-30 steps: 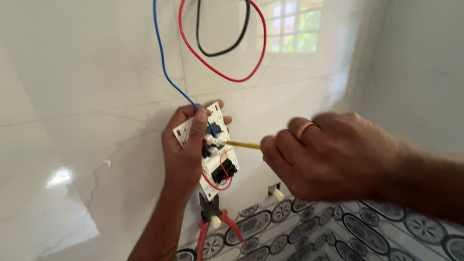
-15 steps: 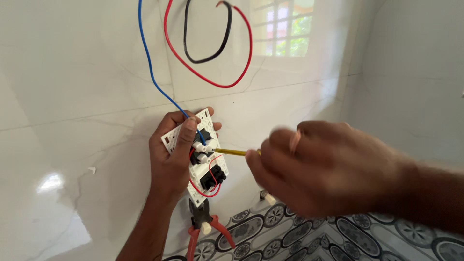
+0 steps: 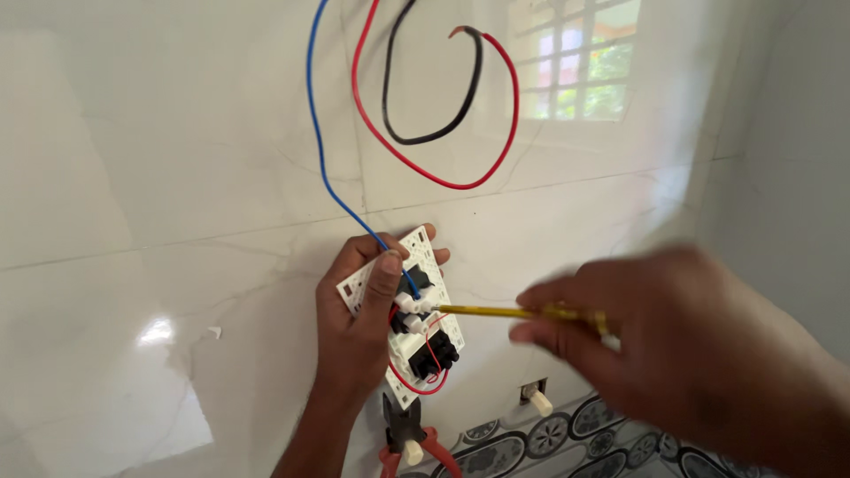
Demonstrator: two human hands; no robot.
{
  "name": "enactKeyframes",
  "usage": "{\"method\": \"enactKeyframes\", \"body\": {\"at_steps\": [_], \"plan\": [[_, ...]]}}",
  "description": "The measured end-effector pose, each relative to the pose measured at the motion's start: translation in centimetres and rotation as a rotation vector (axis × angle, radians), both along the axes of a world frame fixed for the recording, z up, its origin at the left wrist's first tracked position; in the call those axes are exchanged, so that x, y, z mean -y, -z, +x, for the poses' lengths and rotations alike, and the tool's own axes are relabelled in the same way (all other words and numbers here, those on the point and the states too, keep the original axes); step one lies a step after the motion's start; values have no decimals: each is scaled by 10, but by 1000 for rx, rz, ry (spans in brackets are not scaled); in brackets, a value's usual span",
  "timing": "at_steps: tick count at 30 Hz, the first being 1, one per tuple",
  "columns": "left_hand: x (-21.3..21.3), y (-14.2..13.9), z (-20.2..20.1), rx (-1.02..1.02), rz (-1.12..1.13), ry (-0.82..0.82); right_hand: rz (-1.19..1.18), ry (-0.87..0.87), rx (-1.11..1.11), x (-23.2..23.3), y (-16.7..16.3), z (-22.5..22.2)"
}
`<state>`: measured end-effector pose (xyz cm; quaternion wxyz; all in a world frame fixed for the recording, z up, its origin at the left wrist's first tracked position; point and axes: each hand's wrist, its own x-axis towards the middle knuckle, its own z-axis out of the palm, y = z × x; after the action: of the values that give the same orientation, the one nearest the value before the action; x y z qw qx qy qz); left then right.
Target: The person secures wires into the terminals of an electrical socket component using a screwdriver and then prepares to attach the faceplate.
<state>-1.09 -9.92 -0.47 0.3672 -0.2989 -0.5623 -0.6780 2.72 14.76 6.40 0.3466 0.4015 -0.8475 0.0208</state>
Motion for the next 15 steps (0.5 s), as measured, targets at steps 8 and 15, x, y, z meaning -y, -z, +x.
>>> {"method": "enactKeyframes", "body": {"at_steps": [8, 15], "plan": [[-2, 2, 3, -6, 19, -3, 482, -427, -978, -18, 6, -2], [-3, 4, 1, -28, 15, -29, -314, 57, 389, -9, 26, -7]]}}
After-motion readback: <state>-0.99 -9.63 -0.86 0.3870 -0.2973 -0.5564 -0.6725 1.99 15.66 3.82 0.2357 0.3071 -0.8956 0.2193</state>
